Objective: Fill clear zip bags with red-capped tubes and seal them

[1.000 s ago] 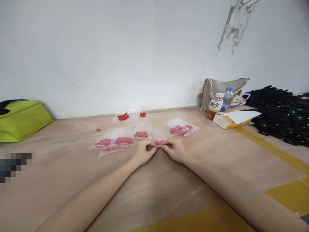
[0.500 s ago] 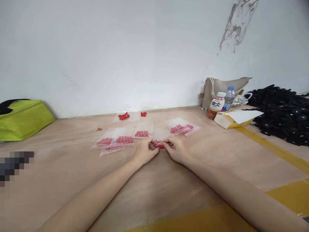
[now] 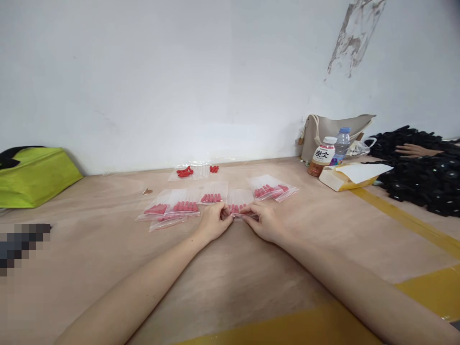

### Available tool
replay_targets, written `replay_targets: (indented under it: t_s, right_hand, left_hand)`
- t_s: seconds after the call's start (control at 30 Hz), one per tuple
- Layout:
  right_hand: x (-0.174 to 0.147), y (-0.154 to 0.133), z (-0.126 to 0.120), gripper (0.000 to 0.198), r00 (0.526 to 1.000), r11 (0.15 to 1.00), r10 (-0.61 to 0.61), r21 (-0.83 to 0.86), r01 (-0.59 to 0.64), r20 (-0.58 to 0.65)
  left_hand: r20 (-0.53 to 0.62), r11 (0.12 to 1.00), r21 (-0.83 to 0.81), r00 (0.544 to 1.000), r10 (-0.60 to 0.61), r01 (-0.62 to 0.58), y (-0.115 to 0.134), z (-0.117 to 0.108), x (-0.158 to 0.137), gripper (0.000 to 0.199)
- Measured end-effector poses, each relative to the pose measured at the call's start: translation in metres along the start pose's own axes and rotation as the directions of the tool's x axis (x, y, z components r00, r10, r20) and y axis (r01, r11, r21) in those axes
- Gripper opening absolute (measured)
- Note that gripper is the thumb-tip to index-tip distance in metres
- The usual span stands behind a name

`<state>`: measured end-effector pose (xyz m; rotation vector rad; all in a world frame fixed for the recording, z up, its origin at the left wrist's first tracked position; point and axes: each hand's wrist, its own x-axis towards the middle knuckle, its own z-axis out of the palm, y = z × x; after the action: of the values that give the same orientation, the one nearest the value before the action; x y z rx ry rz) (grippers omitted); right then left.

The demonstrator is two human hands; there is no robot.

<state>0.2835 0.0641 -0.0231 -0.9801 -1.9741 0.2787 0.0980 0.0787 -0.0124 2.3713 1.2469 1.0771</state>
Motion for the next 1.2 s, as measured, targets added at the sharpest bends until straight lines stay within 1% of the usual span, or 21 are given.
replay_targets:
  t_s: [0.03, 0.07, 0.17, 0.23, 0.3, 0.37, 0.4, 0.47, 0.57, 0.67, 0.7, 0.77, 0.9, 1.0, 1.07, 1.1, 1.2]
  right_hand:
    - [-0.001, 0.002, -0.001, 0.015, 1.0, 1.0, 0.006, -0.007, -0.006, -0.007]
    - [-0.002, 0.005, -0.003, 0.016, 1.0, 1.0, 0.015, -0.012, -0.015, -0.011]
    - [-0.005, 0.012, -0.01, 0.027, 0.999, 1.0, -0.007, -0.017, 0.007, 0.031]
    - [-0.006, 0.017, -0.015, 0.037, 0.995, 0.996, -0.078, -0.03, 0.08, 0.069]
    - [-0.006, 0.02, -0.018, 0.042, 0.98, 0.98, -0.184, -0.065, 0.189, 0.073]
    - [-0.004, 0.024, -0.019, 0.041, 0.954, 0.949, -0.292, -0.109, 0.297, 0.058]
    - [-0.003, 0.027, -0.019, 0.04, 0.941, 0.932, -0.334, -0.131, 0.338, 0.051]
    - [0.0, 0.031, -0.016, 0.032, 0.924, 0.907, -0.38, -0.18, 0.38, 0.035]
    - [0.003, 0.035, -0.011, 0.023, 0.918, 0.886, -0.396, -0.257, 0.387, 0.018]
    - [0.004, 0.036, -0.009, 0.022, 0.92, 0.872, -0.392, -0.308, 0.381, 0.027]
    - [0.004, 0.035, -0.01, 0.022, 0.922, 0.865, -0.386, -0.334, 0.374, 0.031]
    - [0.004, 0.031, -0.014, 0.021, 0.925, 0.835, -0.376, -0.412, 0.363, 0.054]
    - [0.003, 0.025, -0.022, 0.021, 0.908, 0.714, -0.404, -0.581, 0.391, 0.115]
    - [0.003, 0.023, -0.024, 0.023, 0.892, 0.651, -0.43, -0.637, 0.413, 0.139]
    - [0.003, 0.022, -0.023, 0.023, 0.889, 0.643, -0.436, -0.643, 0.416, 0.14]
    - [0.003, 0.021, -0.023, 0.023, 0.891, 0.648, -0.434, -0.64, 0.412, 0.134]
    - [0.003, 0.017, -0.018, 0.023, 0.901, 0.676, -0.423, -0.627, 0.387, 0.1]
  left_hand:
    - [0.022, 1.0, -0.013, 1.0, 0.019, -0.019, -0.001, -0.004, -0.001, 0.007]
    - [0.047, 0.998, -0.018, 0.997, 0.054, -0.053, -0.003, -0.008, -0.003, 0.009]
    - [0.102, 0.974, 0.014, 0.97, 0.223, -0.225, -0.011, -0.022, -0.007, 0.02]
    - [0.122, 0.922, 0.088, 0.922, 0.367, -0.378, -0.019, -0.026, -0.007, 0.022]
    - [0.138, 0.834, 0.195, 0.856, 0.498, -0.516, -0.026, -0.027, -0.006, 0.02]
    - [0.149, 0.744, 0.297, 0.799, 0.582, -0.598, -0.031, -0.024, -0.003, 0.018]
    - [0.145, 0.711, 0.336, 0.78, 0.609, -0.618, -0.032, -0.022, -0.002, 0.019]
    - [0.117, 0.665, 0.404, 0.757, 0.643, -0.628, -0.032, -0.017, 0.001, 0.021]
    - [0.098, 0.598, 0.497, 0.725, 0.682, -0.629, -0.03, -0.013, 0.007, 0.02]
    - [0.163, 0.51, 0.543, 0.68, 0.715, -0.667, -0.029, -0.013, 0.011, 0.018]
    - [0.188, 0.491, 0.541, 0.667, 0.721, -0.683, -0.029, -0.013, 0.012, 0.019]
    - [0.218, 0.48, 0.524, 0.655, 0.724, -0.704, -0.029, -0.014, 0.013, 0.02]
    - [0.191, 0.501, 0.489, 0.648, 0.737, -0.714, -0.029, -0.016, 0.012, 0.018]
    - [0.171, 0.493, 0.503, 0.641, 0.749, -0.71, -0.029, -0.018, 0.011, 0.018]
    - [0.17, 0.475, 0.535, 0.639, 0.75, -0.699, -0.028, -0.019, 0.01, 0.018]
    - [0.165, 0.475, 0.549, 0.646, 0.745, -0.687, -0.026, -0.019, 0.01, 0.017]
    - [0.108, 0.524, 0.562, 0.685, 0.72, -0.64, -0.019, -0.014, 0.011, 0.013]
